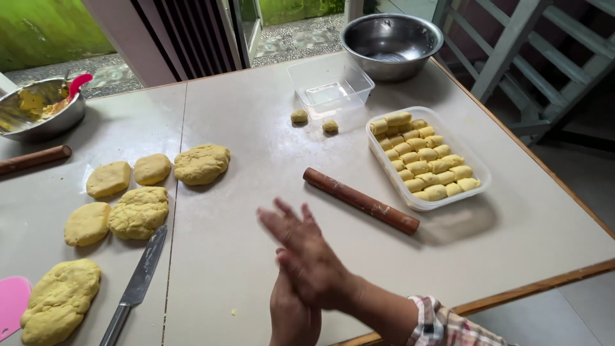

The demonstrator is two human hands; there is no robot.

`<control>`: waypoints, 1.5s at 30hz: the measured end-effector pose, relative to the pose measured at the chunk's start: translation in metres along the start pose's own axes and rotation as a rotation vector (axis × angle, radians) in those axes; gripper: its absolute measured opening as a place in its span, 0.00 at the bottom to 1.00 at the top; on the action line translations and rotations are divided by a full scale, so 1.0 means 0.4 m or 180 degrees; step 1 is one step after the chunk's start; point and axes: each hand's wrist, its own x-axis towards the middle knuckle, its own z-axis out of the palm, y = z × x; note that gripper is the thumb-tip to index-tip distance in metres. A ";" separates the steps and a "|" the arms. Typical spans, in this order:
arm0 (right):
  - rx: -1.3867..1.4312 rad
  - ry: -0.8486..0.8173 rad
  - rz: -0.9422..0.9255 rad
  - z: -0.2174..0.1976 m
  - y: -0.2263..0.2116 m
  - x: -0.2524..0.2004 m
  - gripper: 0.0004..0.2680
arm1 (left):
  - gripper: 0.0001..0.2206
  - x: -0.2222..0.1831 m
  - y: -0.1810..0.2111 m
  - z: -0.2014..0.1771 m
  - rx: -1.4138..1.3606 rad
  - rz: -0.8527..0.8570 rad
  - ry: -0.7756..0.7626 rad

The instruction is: Shaping small portions of dough into rolls using a rolling pin and manual rolling techniques.

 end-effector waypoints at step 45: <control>-0.2425 -0.1171 0.1564 -0.273 0.215 -0.175 0.17 | 0.34 0.133 -0.178 -0.029 0.3096 0.1370 -0.0267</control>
